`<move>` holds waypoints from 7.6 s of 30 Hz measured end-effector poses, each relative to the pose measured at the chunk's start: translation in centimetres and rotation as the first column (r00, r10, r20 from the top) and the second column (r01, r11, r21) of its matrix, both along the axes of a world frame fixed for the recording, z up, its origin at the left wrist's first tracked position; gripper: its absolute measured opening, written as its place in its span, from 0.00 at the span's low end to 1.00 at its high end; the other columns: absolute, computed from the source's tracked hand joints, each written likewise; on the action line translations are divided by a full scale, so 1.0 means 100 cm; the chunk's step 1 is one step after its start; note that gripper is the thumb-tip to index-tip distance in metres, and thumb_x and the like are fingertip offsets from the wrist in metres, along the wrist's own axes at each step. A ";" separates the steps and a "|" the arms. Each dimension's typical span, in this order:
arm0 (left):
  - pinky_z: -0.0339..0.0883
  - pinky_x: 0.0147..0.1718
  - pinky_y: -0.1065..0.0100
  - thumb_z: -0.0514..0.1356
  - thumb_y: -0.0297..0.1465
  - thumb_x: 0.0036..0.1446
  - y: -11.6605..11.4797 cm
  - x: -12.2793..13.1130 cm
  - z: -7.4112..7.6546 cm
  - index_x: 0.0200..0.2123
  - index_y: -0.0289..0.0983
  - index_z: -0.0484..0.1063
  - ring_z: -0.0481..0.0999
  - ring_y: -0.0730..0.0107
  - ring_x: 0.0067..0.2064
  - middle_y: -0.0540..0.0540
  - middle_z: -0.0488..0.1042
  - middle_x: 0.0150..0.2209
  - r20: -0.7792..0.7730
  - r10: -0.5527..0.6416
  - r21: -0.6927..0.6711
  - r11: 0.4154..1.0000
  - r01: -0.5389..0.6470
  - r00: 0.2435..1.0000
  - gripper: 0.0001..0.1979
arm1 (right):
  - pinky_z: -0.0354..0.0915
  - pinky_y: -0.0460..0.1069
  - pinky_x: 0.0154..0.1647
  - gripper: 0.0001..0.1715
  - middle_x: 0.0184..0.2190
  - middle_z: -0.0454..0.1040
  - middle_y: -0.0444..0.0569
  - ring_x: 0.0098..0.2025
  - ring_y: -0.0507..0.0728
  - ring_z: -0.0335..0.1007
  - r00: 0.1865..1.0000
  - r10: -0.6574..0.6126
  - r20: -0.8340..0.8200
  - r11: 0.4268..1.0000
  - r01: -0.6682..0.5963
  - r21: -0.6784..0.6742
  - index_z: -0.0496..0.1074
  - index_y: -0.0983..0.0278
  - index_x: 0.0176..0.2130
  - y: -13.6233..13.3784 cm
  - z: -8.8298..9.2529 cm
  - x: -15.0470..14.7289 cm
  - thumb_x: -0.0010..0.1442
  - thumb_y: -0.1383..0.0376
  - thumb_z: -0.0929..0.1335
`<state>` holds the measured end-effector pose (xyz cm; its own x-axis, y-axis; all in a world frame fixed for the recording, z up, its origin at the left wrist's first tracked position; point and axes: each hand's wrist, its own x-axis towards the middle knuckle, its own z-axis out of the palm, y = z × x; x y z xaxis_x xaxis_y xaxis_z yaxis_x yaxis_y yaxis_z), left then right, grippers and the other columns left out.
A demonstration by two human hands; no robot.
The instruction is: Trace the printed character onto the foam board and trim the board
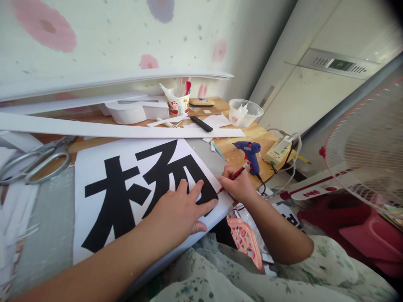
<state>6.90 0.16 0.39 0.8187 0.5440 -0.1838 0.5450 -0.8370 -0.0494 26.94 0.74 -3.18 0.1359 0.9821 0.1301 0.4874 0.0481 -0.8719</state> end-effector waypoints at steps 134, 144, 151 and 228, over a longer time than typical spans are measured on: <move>0.70 0.31 0.54 0.59 0.55 0.46 0.007 -0.004 -0.004 0.59 0.48 0.60 0.66 0.39 0.50 0.29 0.56 0.62 0.107 0.022 -0.049 0.999 -0.017 0.994 0.38 | 0.54 0.46 0.20 0.13 0.14 0.56 0.39 0.19 0.50 0.55 0.999 -0.035 -0.033 0.999 0.036 0.035 0.53 0.60 0.15 0.070 -0.008 -0.024 0.42 0.70 0.63; 0.71 0.30 0.54 0.58 0.56 0.46 0.007 -0.003 -0.009 0.60 0.49 0.58 0.65 0.39 0.51 0.30 0.55 0.63 0.103 0.028 -0.042 0.999 -0.023 0.994 0.39 | 0.51 0.46 0.21 0.11 0.14 0.55 0.38 0.20 0.50 0.53 0.996 -0.049 0.075 0.998 0.046 0.039 0.53 0.60 0.16 0.071 -0.002 -0.027 0.43 0.68 0.62; 0.71 0.29 0.56 0.59 0.56 0.46 0.006 -0.002 -0.002 0.60 0.50 0.58 0.66 0.41 0.50 0.31 0.56 0.63 0.079 0.039 -0.044 0.998 -0.035 0.996 0.39 | 0.49 0.45 0.21 0.12 0.13 0.53 0.37 0.19 0.49 0.51 0.987 -0.035 0.154 0.999 0.033 0.017 0.52 0.61 0.16 0.079 -0.001 -0.030 0.43 0.68 0.62; 0.71 0.30 0.54 0.58 0.57 0.46 0.008 0.000 -0.004 0.60 0.49 0.58 0.65 0.39 0.51 0.30 0.54 0.63 0.078 0.044 -0.080 0.996 -0.038 0.996 0.39 | 0.49 0.45 0.20 0.12 0.13 0.52 0.38 0.19 0.49 0.50 0.999 0.042 0.025 0.997 -0.043 0.061 0.53 0.61 0.15 0.089 -0.011 -0.023 0.42 0.67 0.63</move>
<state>6.88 1.00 0.04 0.8096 0.5639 -0.1627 0.5786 -0.8133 0.0604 24.60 9.60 -4.26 0.0902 0.9769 0.1936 0.5038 0.1229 -0.8550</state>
